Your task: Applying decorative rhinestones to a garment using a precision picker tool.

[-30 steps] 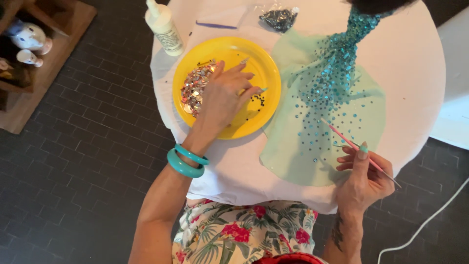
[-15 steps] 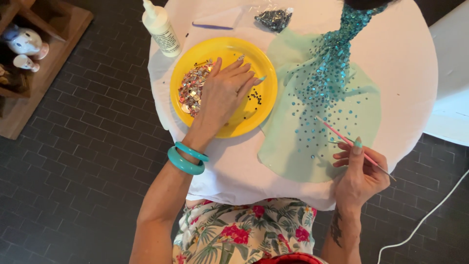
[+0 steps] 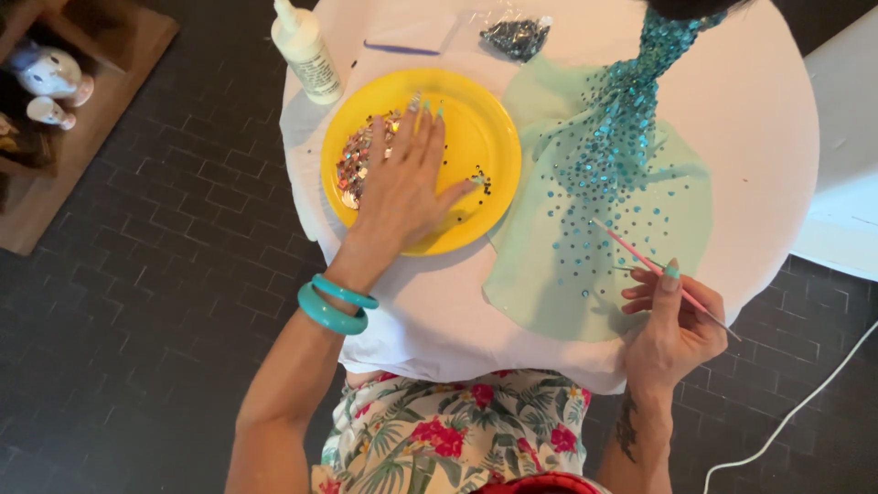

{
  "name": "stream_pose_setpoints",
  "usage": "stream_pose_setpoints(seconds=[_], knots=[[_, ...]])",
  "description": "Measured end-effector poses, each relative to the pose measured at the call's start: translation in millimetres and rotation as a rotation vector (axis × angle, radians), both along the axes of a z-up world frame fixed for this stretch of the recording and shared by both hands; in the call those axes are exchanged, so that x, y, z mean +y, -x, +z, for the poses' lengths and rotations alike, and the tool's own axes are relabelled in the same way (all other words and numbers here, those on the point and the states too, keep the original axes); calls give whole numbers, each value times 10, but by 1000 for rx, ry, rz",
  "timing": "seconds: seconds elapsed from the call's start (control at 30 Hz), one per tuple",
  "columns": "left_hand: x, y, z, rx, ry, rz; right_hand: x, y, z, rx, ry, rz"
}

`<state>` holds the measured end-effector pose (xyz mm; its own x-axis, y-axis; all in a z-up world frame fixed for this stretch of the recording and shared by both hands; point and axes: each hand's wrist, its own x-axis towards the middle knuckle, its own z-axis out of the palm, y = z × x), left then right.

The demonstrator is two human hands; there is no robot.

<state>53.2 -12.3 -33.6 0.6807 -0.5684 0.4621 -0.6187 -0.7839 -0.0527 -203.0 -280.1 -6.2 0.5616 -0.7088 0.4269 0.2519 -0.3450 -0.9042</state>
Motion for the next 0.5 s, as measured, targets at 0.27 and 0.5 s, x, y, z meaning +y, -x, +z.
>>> stream_pose_setpoints(seconds=[0.27,0.5], knots=[[-306,267,-5,290,-92,-73,-16,-6,-51,-38,18,-9],[-397,545,-101,223,6,-160,-46,10,-73,-29,41,19]])
